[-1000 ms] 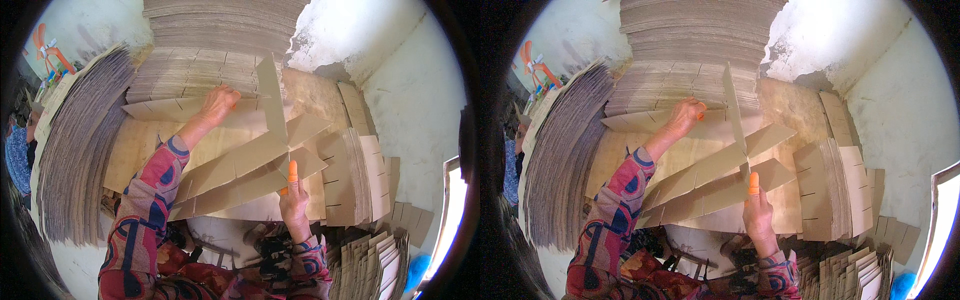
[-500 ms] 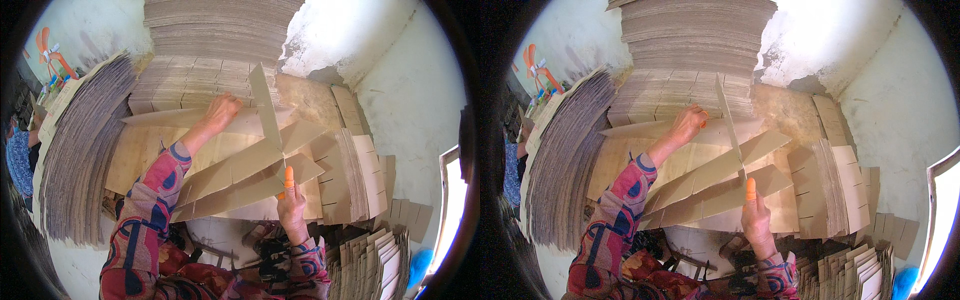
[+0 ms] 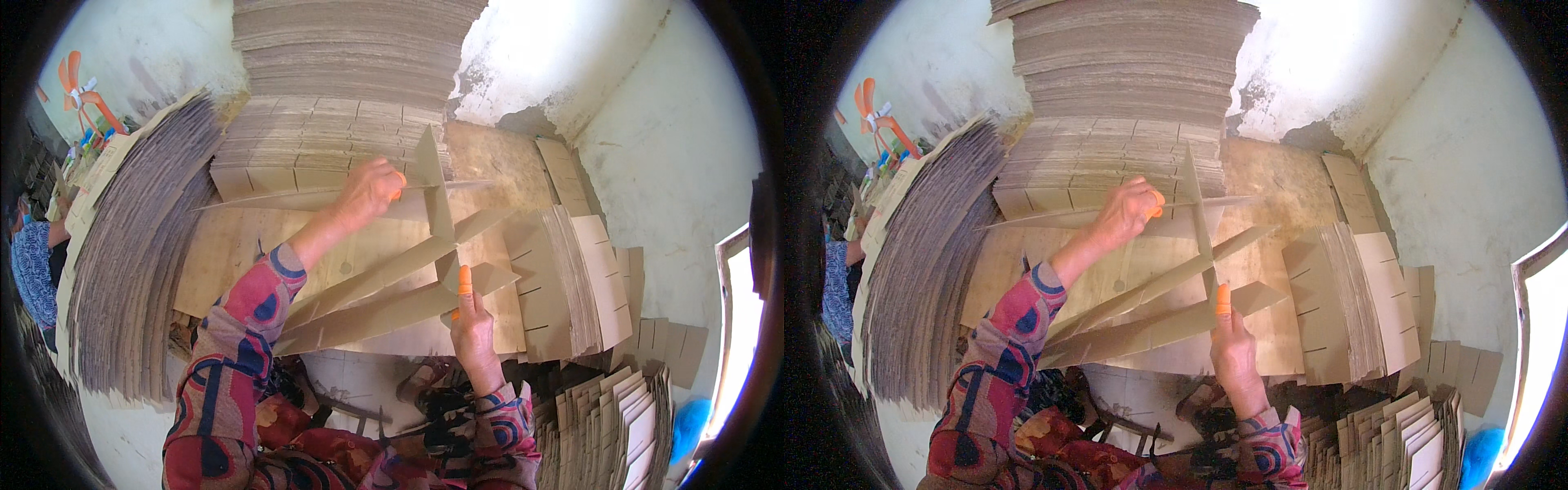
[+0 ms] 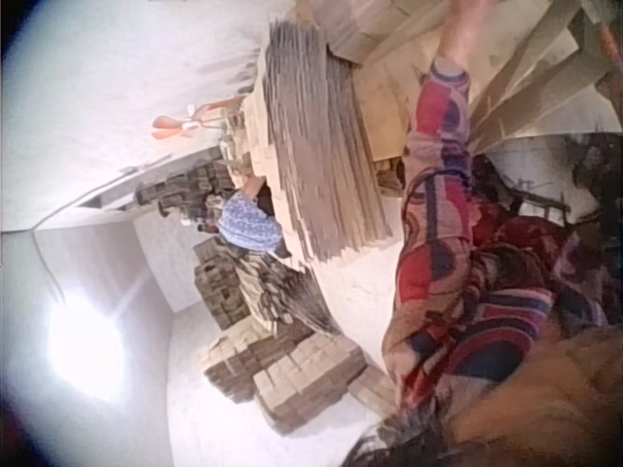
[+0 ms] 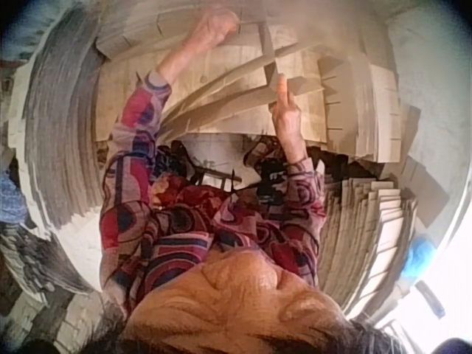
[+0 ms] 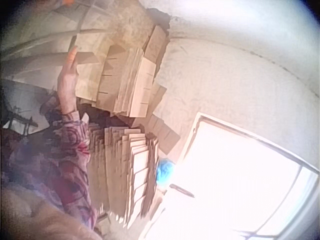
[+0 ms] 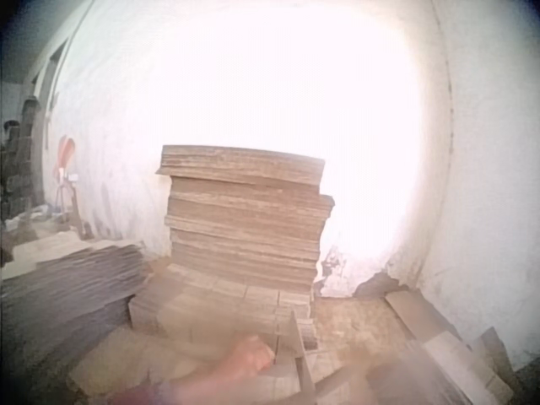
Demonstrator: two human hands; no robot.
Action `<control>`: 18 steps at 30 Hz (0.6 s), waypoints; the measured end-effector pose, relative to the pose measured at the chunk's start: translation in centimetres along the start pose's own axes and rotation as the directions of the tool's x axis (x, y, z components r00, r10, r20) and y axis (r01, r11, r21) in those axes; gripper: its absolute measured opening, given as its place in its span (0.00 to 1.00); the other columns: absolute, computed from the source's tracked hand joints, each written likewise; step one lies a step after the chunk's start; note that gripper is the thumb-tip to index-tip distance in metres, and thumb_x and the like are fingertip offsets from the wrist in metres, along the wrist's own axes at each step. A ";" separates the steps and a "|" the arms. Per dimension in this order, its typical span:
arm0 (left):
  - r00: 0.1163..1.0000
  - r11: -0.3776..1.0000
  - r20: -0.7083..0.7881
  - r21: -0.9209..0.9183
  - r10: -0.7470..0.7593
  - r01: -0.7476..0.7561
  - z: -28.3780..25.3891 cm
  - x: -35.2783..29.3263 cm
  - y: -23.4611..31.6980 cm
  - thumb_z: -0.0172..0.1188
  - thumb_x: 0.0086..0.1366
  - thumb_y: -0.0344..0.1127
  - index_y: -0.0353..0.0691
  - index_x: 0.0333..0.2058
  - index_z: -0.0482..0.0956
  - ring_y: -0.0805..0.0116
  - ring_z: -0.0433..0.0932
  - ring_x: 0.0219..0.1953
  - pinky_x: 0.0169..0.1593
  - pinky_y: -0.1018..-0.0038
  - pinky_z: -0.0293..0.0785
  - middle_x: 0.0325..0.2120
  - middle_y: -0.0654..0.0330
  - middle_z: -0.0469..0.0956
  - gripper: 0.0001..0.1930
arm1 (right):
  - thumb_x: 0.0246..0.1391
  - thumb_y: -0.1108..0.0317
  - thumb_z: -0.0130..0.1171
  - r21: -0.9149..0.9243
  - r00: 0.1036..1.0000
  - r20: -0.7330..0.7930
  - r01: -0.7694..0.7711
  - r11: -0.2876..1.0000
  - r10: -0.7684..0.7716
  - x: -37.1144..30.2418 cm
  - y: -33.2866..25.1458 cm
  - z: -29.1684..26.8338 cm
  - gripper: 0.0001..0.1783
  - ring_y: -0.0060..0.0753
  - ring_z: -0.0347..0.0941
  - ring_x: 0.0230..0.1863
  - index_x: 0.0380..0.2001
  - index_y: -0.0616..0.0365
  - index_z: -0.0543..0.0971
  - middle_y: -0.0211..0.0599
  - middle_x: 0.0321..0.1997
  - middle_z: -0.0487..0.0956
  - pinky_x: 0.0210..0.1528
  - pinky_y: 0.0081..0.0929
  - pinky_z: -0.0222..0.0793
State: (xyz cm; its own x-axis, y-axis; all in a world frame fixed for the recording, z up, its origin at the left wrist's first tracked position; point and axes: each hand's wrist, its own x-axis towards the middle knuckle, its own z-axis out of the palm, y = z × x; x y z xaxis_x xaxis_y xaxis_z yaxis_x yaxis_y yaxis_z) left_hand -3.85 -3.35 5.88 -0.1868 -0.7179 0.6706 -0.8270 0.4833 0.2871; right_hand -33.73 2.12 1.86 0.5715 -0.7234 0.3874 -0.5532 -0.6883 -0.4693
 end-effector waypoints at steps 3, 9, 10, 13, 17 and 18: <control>1.000 0.997 -0.023 -0.079 0.004 -0.006 -0.4 0.1 1.4 0.57 0.46 0.20 0.34 0.28 0.75 0.55 0.71 0.30 0.33 0.65 0.70 0.24 0.57 0.74 0.08 | 0.44 0.83 0.52 -0.029 1.000 0.006 -0.030 0.999 0.030 -0.5 0.2 -0.2 0.43 0.54 0.72 0.24 0.66 0.59 0.54 0.52 0.35 0.73 0.24 0.43 0.72; 0.988 0.993 0.116 -0.047 -0.104 0.110 -1.0 -2.1 1.6 0.59 0.50 0.22 0.34 0.29 0.75 0.53 0.73 0.32 0.35 0.64 0.70 0.26 0.54 0.75 0.06 | 0.44 0.84 0.48 -0.154 0.999 0.047 0.011 0.988 -0.004 -0.9 -1.1 -4.1 0.38 0.51 0.72 0.22 0.63 0.58 0.61 0.48 0.28 0.71 0.22 0.42 0.69; 0.980 0.990 0.162 -0.053 -0.117 0.127 -0.7 -2.6 2.0 0.60 0.50 0.23 0.34 0.29 0.75 0.53 0.73 0.33 0.36 0.63 0.70 0.26 0.54 0.75 0.06 | 0.44 0.84 0.48 -0.177 0.998 0.067 0.023 0.984 -0.012 -1.0 -1.6 -5.3 0.38 0.51 0.72 0.22 0.63 0.58 0.62 0.48 0.28 0.71 0.22 0.42 0.69; 0.940 0.989 0.310 0.005 -0.143 0.149 0.1 -4.2 2.0 0.62 0.51 0.26 0.34 0.31 0.76 0.51 0.73 0.34 0.38 0.61 0.70 0.28 0.53 0.75 0.08 | 0.42 0.84 0.49 -0.257 0.987 0.161 0.022 0.966 0.021 -1.1 -1.7 -5.8 0.37 0.49 0.74 0.23 0.61 0.59 0.63 0.47 0.28 0.73 0.23 0.40 0.69; 0.928 0.982 0.339 -0.048 -0.154 0.181 -1.0 -5.2 3.3 0.65 0.52 0.33 0.34 0.36 0.77 0.49 0.72 0.36 0.39 0.61 0.70 0.28 0.51 0.75 0.13 | 0.43 0.83 0.49 -0.387 0.977 0.172 -0.048 0.921 0.123 -2.2 2.3 -2.3 0.30 0.51 0.75 0.28 0.53 0.58 0.69 0.47 0.31 0.75 0.27 0.40 0.70; 0.932 0.981 0.322 -0.042 -0.165 0.189 -2.0 -5.5 4.3 0.66 0.52 0.37 0.35 0.37 0.77 0.49 0.73 0.36 0.39 0.61 0.71 0.28 0.50 0.75 0.16 | 0.43 0.83 0.48 -0.431 0.974 0.156 -0.081 0.899 0.163 -2.6 3.1 -1.6 0.28 0.51 0.75 0.29 0.51 0.58 0.71 0.47 0.31 0.75 0.28 0.41 0.71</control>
State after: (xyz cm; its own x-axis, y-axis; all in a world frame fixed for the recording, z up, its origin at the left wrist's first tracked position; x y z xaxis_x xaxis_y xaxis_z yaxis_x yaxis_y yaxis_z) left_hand -5.31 3.66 4.77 -0.2083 -0.9106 0.3570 -0.8246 0.3598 0.4366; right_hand -37.90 1.75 0.66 0.5611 -0.8086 0.1770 -0.8048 -0.5829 -0.1115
